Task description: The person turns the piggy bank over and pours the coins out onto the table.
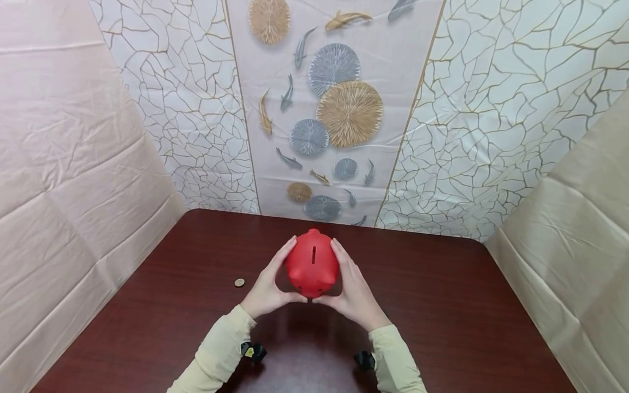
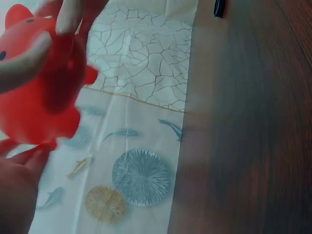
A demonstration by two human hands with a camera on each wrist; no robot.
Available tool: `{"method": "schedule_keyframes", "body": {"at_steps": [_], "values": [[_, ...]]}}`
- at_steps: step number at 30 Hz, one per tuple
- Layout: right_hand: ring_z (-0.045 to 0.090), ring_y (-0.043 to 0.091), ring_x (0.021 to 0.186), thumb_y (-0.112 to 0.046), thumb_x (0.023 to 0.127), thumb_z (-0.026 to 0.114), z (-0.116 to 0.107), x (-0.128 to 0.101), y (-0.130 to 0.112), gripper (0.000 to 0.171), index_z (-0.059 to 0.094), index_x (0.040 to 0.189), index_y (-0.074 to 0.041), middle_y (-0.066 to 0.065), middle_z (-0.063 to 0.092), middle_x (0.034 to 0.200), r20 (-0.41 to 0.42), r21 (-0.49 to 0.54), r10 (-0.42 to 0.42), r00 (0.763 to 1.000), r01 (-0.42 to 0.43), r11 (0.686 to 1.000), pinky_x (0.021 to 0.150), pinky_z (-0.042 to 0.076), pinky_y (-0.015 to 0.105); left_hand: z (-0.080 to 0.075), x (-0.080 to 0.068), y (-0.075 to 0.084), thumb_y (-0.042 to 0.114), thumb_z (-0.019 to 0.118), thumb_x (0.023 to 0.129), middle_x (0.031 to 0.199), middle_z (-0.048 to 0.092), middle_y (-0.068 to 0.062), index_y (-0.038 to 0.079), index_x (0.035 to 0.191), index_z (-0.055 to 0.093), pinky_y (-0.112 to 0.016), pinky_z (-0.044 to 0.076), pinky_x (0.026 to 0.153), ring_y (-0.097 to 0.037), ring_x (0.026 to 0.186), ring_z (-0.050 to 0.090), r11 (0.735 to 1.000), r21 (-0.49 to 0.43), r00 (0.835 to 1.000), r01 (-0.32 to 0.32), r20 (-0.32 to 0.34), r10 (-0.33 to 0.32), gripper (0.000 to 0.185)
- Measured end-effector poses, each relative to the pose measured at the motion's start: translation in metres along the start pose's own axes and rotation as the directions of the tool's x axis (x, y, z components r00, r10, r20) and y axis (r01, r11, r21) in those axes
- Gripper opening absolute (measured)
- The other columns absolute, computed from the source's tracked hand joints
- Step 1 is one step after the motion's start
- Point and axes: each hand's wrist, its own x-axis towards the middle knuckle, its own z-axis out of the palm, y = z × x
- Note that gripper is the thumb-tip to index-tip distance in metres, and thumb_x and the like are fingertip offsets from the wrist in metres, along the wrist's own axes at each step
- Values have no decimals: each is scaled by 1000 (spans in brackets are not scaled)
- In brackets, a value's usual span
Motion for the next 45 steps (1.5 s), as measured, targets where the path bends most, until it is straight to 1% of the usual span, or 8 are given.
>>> {"method": "schedule_keyframes", "body": {"at_steps": [7, 12, 21, 27, 32, 37, 42, 45], "values": [[59, 25, 117, -28, 61, 92, -5, -7, -4, 116, 24, 154, -20, 11, 53, 140, 79, 34, 181, 980, -184, 982, 89, 56, 46, -2, -5, 2, 26, 91, 63, 143, 53, 0, 29, 151, 34, -30, 55, 92, -18, 112, 64, 980, -49, 981, 193, 13, -193, 105], [62, 28, 113, -35, 66, 89, -6, -7, -7, 104, 31, 152, -21, 13, 60, 133, 100, 31, 298, 949, -303, 953, 86, 57, 45, -2, -5, 2, 33, 90, 65, 131, 63, 1, 30, 146, 42, -24, 58, 77, -14, 91, 69, 949, -40, 949, 314, -2, -314, 94], [64, 17, 80, -50, 80, 72, -1, -3, -10, 77, 46, 142, -11, 7, 72, 95, 208, -77, 531, 821, -527, 846, 74, 56, 34, -1, -4, 6, 47, 78, 77, 109, 74, -8, 14, 136, 56, -25, 58, 74, -17, 88, 72, 877, 5, 877, 480, 10, -480, 71], [56, 9, 51, -56, 89, 59, 3, -4, -16, 59, 59, 124, -8, 0, 62, 60, 240, -133, 599, 764, -585, 800, 59, 45, 26, 2, -3, 8, 56, 70, 81, 81, 74, -9, 8, 129, 62, -30, 55, 52, -26, 59, 69, 814, 9, 813, 581, 44, -581, 68], [54, 9, 45, -59, 93, 50, 5, -4, -21, 51, 62, 94, -10, 1, 59, 54, 214, -170, 619, 756, -595, 785, 55, 44, 26, 5, -1, 12, 62, 64, 83, 56, 65, -5, 5, 122, 65, -37, 54, 46, -29, 47, 65, 783, 18, 782, 621, 55, -621, 69], [53, 11, 44, -59, 94, 46, 4, -1, -24, 52, 61, 86, -10, 3, 59, 52, 211, -181, 632, 746, -606, 775, 54, 43, 26, 6, 0, 14, 65, 60, 84, 50, 62, -4, 6, 117, 68, -32, 51, 43, -28, 42, 63, 769, 49, 768, 638, 42, -640, 69], [51, 11, 45, -58, 95, 47, 0, 3, -23, 52, 62, 83, -10, 1, 55, 51, 183, -223, 603, 777, -565, 795, 53, 42, 27, 6, 3, 15, 66, 60, 83, 53, 63, -5, 7, 117, 68, -33, 52, 44, -24, 41, 62, 768, 20, 767, 640, 34, -640, 68], [50, 12, 48, -57, 94, 49, -2, 6, -22, 51, 64, 91, -8, -1, 54, 52, 154, -257, 574, 804, -528, 809, 52, 41, 27, 5, 4, 13, 62, 63, 84, 61, 67, -7, 8, 122, 66, -34, 54, 46, -21, 43, 62, 784, -34, 785, 619, 33, -619, 66]]}}
